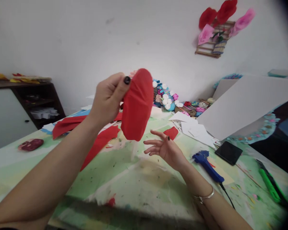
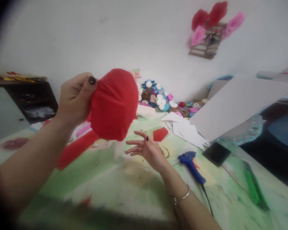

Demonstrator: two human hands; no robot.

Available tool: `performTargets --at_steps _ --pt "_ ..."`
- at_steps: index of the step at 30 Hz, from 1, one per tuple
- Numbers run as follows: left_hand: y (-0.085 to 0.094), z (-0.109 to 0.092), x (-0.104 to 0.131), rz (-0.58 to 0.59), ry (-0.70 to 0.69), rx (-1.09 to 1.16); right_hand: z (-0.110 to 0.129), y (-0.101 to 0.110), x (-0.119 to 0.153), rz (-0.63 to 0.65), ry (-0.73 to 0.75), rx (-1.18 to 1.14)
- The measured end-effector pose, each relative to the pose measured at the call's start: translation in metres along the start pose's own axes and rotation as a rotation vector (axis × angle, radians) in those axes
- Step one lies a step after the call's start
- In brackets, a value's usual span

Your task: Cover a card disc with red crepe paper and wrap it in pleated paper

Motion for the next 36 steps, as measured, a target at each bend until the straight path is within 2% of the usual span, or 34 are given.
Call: performTargets --at_steps 4,7,10,12,14,17,20,22,25,28,32,36 --pt "-0.046 -0.044 -0.019 0.367 -0.227 0.066 0.014 -0.01 0.011 0.169 -0.002 -0.271" --pt "-0.083 -0.064 -0.011 0.684 -0.373 0.008 0.015 0.001 0.012 0.165 -0.015 -0.428" --pt "-0.11 -0.069 0.024 0.97 -0.53 -0.079 0.005 0.025 0.007 -0.061 -0.089 -0.449" --pt "-0.119 -0.065 0.057 1.103 -0.597 -0.15 -0.001 0.047 0.003 -0.322 -0.121 -0.358" --pt "-0.123 -0.058 0.091 1.203 -0.59 -0.207 -0.004 0.066 0.003 -0.574 -0.112 -0.235" --pt "-0.123 -0.055 0.132 1.225 -0.581 -0.172 -0.003 0.087 0.006 -0.828 -0.015 -0.156" --pt "-0.123 -0.059 0.159 1.214 -0.578 -0.113 0.007 0.09 0.013 -0.932 0.205 0.024" --pt "-0.123 -0.061 0.169 1.197 -0.58 -0.082 0.014 0.079 0.015 -0.857 0.29 0.209" --pt "-0.118 -0.06 0.176 1.167 -0.551 -0.019 0.016 0.054 0.015 -0.601 0.238 0.389" --pt "-0.109 -0.052 0.176 1.121 -0.402 0.075 0.014 0.028 0.026 -0.409 0.19 0.562" --pt "-0.098 -0.04 0.174 1.059 -0.105 0.325 0.004 0.003 0.057 -0.323 0.15 0.791" --pt "-0.096 -0.034 0.174 1.032 0.024 0.489 -0.014 -0.017 0.086 -0.294 0.167 0.866"
Point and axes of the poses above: each hand's wrist, its own x-axis away from the middle knuckle, its own y-axis out of the back of the hand, z = x × y, the point moved 5 cm from there along -x, towards the middle knuckle, and after that the axes turned 14 degrees about -y, right-handed, at the moved point
